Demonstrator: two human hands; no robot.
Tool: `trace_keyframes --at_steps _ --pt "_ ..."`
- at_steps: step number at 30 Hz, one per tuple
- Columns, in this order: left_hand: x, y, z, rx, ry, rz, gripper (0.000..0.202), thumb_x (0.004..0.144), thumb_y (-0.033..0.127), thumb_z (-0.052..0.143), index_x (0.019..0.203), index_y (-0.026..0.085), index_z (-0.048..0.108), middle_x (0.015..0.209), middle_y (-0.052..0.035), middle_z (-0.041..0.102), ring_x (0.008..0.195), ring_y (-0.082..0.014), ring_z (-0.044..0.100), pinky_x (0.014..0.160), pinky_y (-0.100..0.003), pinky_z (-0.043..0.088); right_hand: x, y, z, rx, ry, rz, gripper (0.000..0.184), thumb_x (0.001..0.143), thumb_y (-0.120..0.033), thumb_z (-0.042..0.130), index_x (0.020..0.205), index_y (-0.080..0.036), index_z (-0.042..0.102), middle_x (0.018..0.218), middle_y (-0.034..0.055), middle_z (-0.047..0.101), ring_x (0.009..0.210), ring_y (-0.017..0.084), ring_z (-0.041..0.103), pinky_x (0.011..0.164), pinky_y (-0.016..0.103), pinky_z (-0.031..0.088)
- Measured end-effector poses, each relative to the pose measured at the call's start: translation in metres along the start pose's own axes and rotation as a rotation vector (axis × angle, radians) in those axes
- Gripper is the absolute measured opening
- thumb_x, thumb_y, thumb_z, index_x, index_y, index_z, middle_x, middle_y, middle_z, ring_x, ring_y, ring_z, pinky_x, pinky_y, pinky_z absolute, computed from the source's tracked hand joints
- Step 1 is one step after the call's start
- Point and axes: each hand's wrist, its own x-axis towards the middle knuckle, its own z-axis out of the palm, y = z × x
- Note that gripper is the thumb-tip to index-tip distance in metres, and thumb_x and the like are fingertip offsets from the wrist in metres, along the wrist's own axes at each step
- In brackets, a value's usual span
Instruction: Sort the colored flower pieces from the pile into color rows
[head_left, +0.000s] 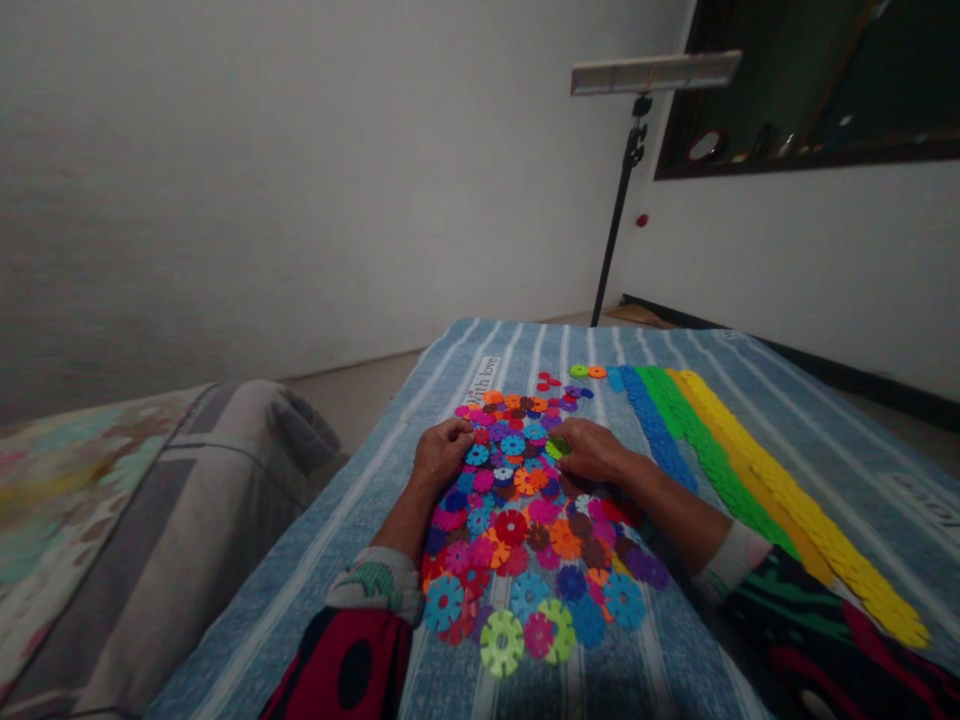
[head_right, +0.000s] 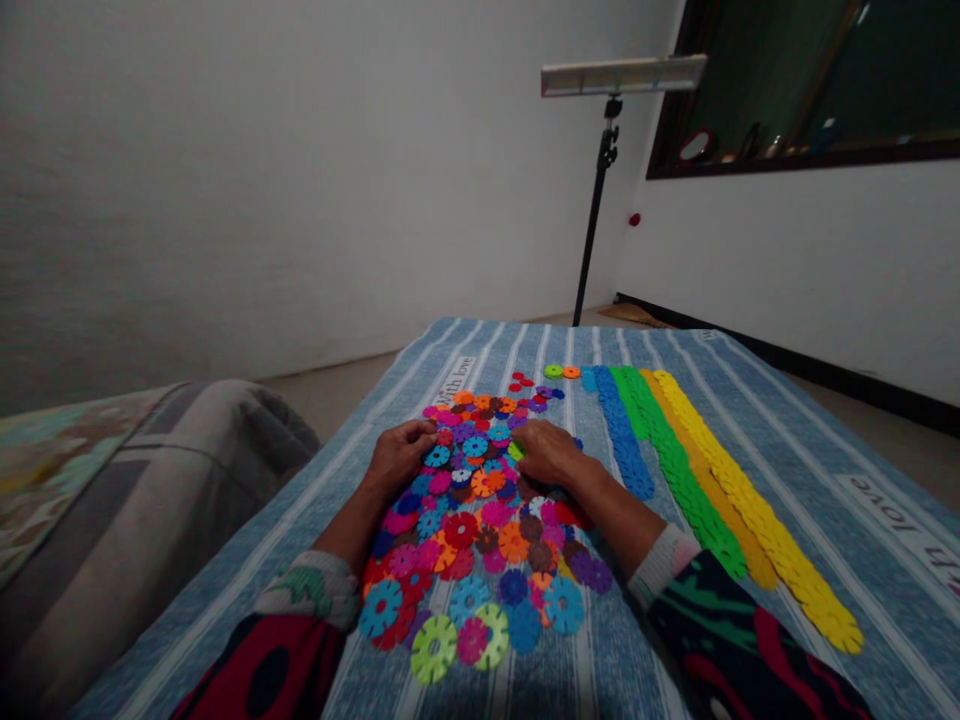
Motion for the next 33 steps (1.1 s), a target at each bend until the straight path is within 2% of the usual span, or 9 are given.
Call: trace_keyframes --at_steps 3,7,13,19,24,30,33 --pt "0.0 0.001 -0.001 0.005 -0.005 -0.02 0.026 0.063 0.041 0.062 0.073 0.018 0.068 0.063 0.0013 0.063 0.057 -0.0144 0.053 0.057 -0.025 0.041 0.003 -0.006 -0.004 -0.035 -0.02 -0.018 0.031 0.076 -0.02 0.06 0.106 -0.019 0.07 0.109 0.0103 0.069 0.103 0.024 0.062 0.08 0.028 0.043" --pt "-0.001 0.005 -0.003 0.01 0.002 -0.011 0.024 0.063 0.04 0.063 0.071 0.018 0.068 0.063 0.0015 0.064 0.06 -0.0152 0.056 0.059 -0.025 0.042 0.012 -0.01 -0.009 -0.08 -0.063 -0.045 0.036 0.072 -0.017 0.062 0.107 -0.021 0.071 0.109 0.01 0.07 0.102 0.024 0.064 0.076 0.028 0.043" --pt "-0.001 0.005 -0.004 0.01 0.011 -0.034 0.026 0.062 0.042 0.064 0.071 0.018 0.068 0.063 0.0011 0.064 0.06 -0.0159 0.056 0.06 -0.026 0.043 0.025 -0.012 -0.013 -0.108 -0.112 -0.066 0.027 0.068 -0.017 0.065 0.093 -0.018 0.074 0.096 0.012 0.073 0.092 0.026 0.066 0.064 0.027 0.041" --pt "-0.004 0.008 -0.004 -0.004 0.008 -0.057 0.023 0.063 0.04 0.062 0.068 0.018 0.066 0.063 0.001 0.064 0.06 -0.0158 0.056 0.059 -0.026 0.043 0.022 -0.008 -0.022 -0.048 -0.084 -0.092 0.026 0.067 -0.017 0.065 0.091 -0.02 0.075 0.087 0.0055 0.072 0.081 0.019 0.064 0.062 0.023 0.039" --pt "-0.006 0.009 -0.005 -0.008 0.006 -0.057 0.021 0.064 0.039 0.063 0.069 0.019 0.067 0.069 -0.0002 0.067 0.065 -0.0176 0.06 0.062 -0.026 0.045 0.041 0.028 -0.036 -0.024 -0.003 -0.005 0.025 0.072 -0.019 0.062 0.093 -0.02 0.075 0.087 0.003 0.072 0.08 0.017 0.063 0.062 0.023 0.038" --pt "-0.009 0.006 -0.005 -0.01 -0.003 -0.1 0.022 0.066 0.041 0.062 0.07 0.019 0.066 0.063 0.0014 0.064 0.06 -0.0161 0.057 0.059 -0.025 0.043 0.092 0.085 -0.048 -0.075 0.079 0.161 0.033 0.075 -0.017 0.062 0.105 -0.016 0.075 0.099 0.0106 0.073 0.094 0.024 0.064 0.073 0.027 0.043" --pt "-0.011 0.006 -0.006 -0.01 -0.004 -0.108 0.023 0.065 0.041 0.063 0.07 0.019 0.067 0.067 0.0003 0.066 0.066 -0.0179 0.06 0.063 -0.027 0.046 0.115 0.103 -0.049 -0.093 0.086 0.219 0.036 0.074 -0.015 0.063 0.108 -0.017 0.075 0.105 0.0124 0.073 0.099 0.026 0.065 0.076 0.029 0.045"
